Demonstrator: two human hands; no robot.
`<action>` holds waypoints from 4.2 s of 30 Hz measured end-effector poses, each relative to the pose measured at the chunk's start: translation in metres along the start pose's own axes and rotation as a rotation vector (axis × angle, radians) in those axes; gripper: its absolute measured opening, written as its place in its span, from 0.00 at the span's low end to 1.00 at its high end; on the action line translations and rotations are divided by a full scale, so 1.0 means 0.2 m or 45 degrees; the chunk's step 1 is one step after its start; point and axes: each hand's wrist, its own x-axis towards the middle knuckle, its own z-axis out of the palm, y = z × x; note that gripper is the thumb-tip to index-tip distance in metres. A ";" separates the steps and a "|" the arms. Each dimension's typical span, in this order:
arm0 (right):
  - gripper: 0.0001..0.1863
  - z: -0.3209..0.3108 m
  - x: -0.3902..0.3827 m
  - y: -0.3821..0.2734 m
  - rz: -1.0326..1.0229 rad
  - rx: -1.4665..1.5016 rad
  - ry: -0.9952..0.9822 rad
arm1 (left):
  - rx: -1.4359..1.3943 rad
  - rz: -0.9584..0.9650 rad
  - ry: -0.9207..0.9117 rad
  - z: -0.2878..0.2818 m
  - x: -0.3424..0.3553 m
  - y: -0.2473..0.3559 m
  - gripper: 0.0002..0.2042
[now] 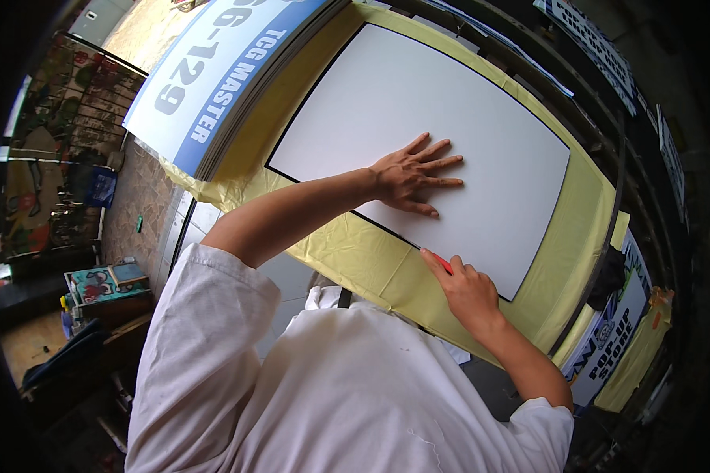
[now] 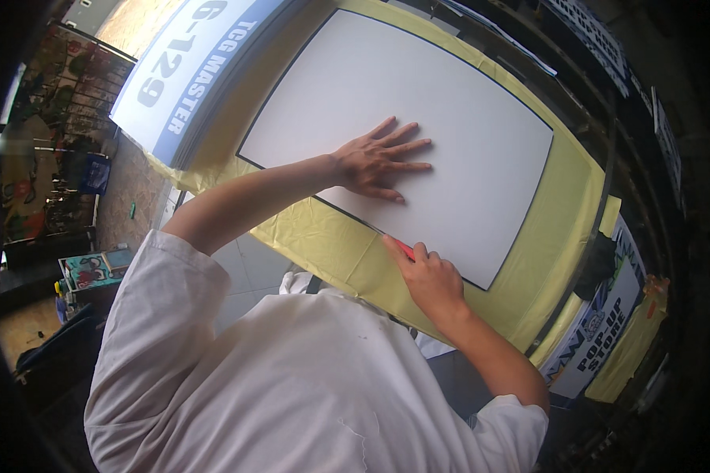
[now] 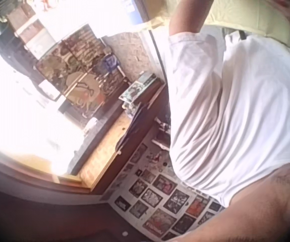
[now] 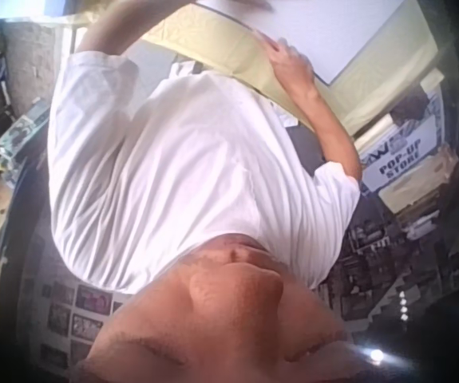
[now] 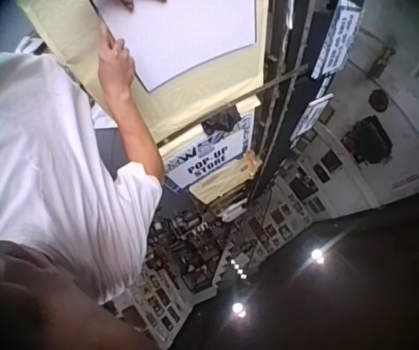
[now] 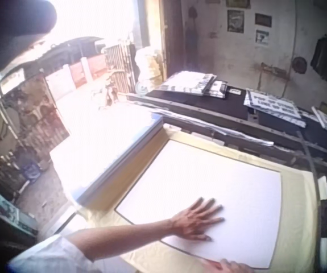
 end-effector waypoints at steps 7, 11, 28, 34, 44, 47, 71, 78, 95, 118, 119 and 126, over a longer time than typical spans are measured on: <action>0.38 0.04 -0.18 0.11 -0.007 -0.035 0.057 | 0.018 0.005 -0.023 -0.01 0.00 0.00 0.38; 0.37 0.06 -0.26 0.17 -0.009 -0.054 0.074 | 0.042 -0.018 -0.074 -0.02 0.01 0.01 0.38; 0.37 0.10 -0.74 0.45 0.060 -0.090 0.006 | 0.136 -0.063 -0.178 -0.04 0.02 0.03 0.40; 0.38 0.09 -0.91 0.56 0.096 -0.125 -0.070 | 0.128 -0.041 -0.186 -0.04 0.04 0.02 0.40; 0.41 0.07 -1.05 0.67 0.141 -0.015 -0.135 | 0.125 -0.031 -0.194 -0.06 0.04 0.02 0.41; 0.41 0.07 -1.12 0.71 0.152 -0.026 -0.147 | 0.134 -0.029 -0.192 -0.06 0.04 0.02 0.41; 0.14 0.47 -0.71 0.01 0.750 0.403 0.802 | 0.179 -0.057 -0.235 -0.11 0.08 0.08 0.42; 0.16 0.43 -0.60 -0.09 0.640 0.484 0.607 | 0.147 -0.033 -0.198 -0.11 0.07 0.08 0.41; 0.14 0.51 -0.63 -0.37 0.704 0.419 0.713 | 0.169 -0.025 -0.189 -0.10 0.05 0.07 0.41; 0.16 0.41 -0.56 -0.68 0.887 1.147 0.911 | 0.172 0.000 -0.157 -0.07 0.03 0.05 0.41; 0.16 0.37 -0.56 -0.69 0.869 1.193 0.887 | 0.168 0.002 -0.148 -0.07 0.03 0.05 0.41; 0.08 0.35 -0.56 -0.59 0.854 0.908 0.924 | 0.126 -0.002 -0.130 -0.08 0.02 0.04 0.40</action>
